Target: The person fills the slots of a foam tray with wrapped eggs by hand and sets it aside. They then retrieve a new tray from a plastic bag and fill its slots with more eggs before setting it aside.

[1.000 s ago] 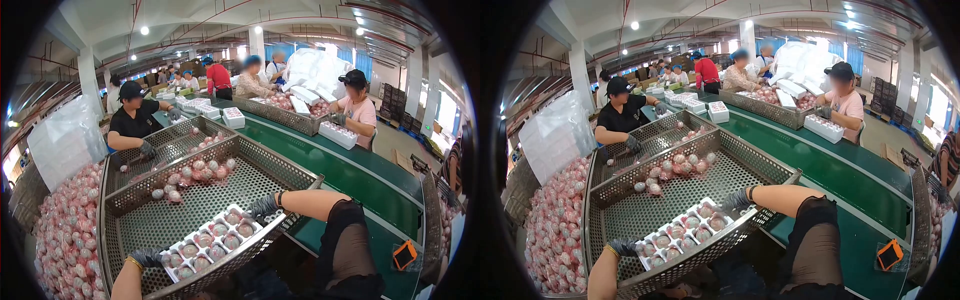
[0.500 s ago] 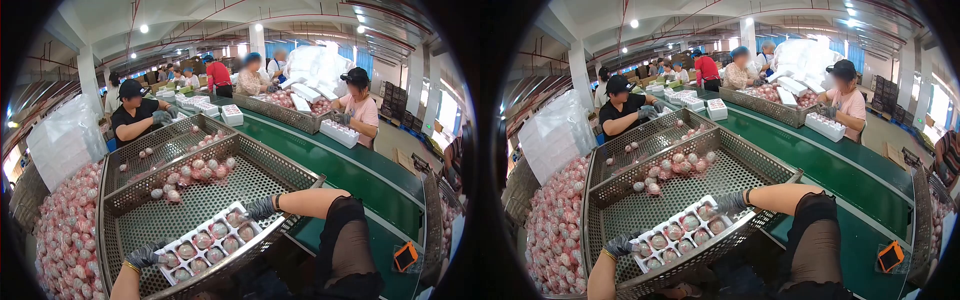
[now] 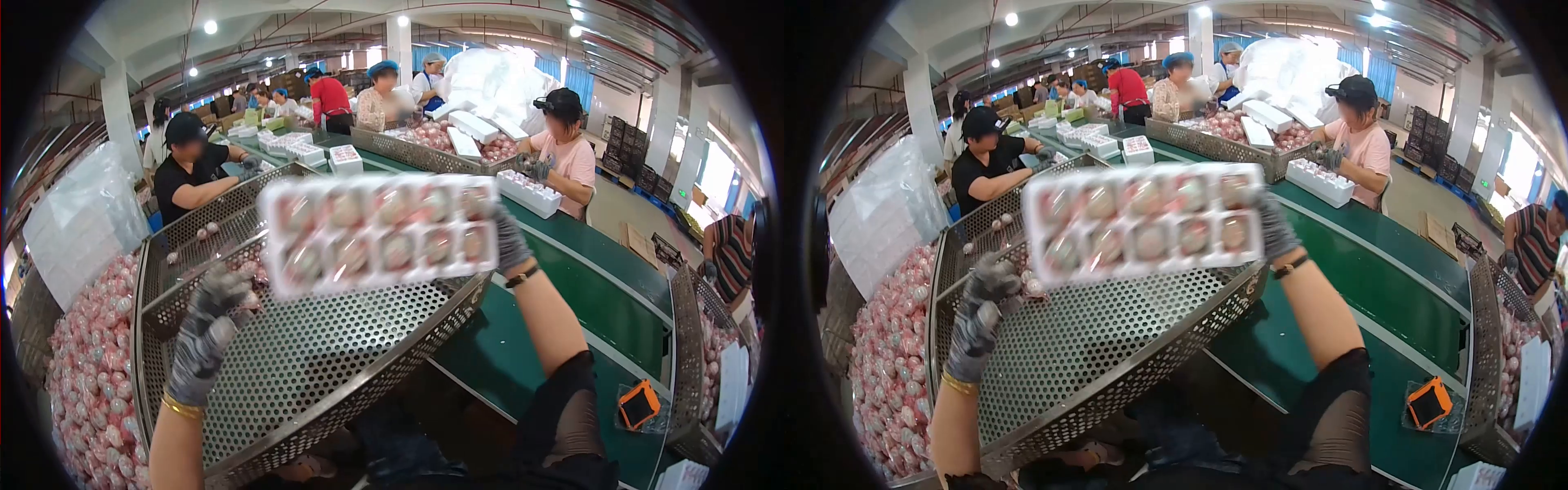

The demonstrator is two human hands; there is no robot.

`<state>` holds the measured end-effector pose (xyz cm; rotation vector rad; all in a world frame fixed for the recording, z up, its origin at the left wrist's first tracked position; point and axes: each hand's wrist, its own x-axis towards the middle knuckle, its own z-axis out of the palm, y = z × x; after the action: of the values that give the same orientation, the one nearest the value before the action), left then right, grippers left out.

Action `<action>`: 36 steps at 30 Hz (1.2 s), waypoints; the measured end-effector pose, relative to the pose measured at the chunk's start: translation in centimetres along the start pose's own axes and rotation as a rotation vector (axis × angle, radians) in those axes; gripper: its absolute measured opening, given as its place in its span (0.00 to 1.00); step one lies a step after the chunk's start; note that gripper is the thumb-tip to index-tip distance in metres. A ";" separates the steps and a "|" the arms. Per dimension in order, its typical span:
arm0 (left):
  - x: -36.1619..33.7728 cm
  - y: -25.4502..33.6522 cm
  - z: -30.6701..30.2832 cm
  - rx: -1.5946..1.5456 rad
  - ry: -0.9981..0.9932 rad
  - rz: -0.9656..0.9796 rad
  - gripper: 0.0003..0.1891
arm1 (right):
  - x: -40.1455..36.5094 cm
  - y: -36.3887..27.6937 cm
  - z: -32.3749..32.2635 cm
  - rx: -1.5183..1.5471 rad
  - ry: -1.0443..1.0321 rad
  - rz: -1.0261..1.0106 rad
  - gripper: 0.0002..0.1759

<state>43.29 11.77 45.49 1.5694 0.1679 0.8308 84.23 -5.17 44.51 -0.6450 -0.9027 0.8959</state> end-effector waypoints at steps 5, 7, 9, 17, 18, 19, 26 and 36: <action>-5.8 -2.6 3.6 -0.085 -0.065 -0.308 0.40 | -4.8 -3.2 -13.2 -0.006 0.379 -0.359 0.25; -8.7 -1.7 3.6 -0.134 -0.048 -0.349 0.39 | -6.8 -4.3 -14.9 0.085 0.413 -0.302 0.28; -10.9 -1.2 1.8 -0.151 -0.040 -0.392 0.37 | -8.1 -4.6 -16.5 0.068 0.453 -0.322 0.29; -24.3 2.0 -3.6 0.012 0.242 -0.455 0.32 | -2.8 -2.4 -15.3 -1.213 0.477 -0.417 0.25; -25.4 3.1 -3.8 -0.040 0.314 -0.429 0.31 | -0.5 -0.6 -13.4 -1.297 0.359 -0.426 0.25; -26.8 3.6 -3.5 -0.083 0.422 -0.392 0.31 | 0.4 0.8 -11.0 -1.364 0.225 -0.451 0.25; -44.5 3.7 -4.6 -0.104 0.966 -0.502 0.21 | 2.0 12.4 4.8 -1.294 -0.714 -0.480 0.23; -66.2 -12.2 1.9 -0.295 1.044 -1.320 0.21 | 0.5 19.2 15.2 -1.204 -1.141 -0.435 0.21</action>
<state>0.63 -24.12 7.62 0.3555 1.5478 0.4432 63.93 6.23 36.90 -0.8601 -2.5776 0.1477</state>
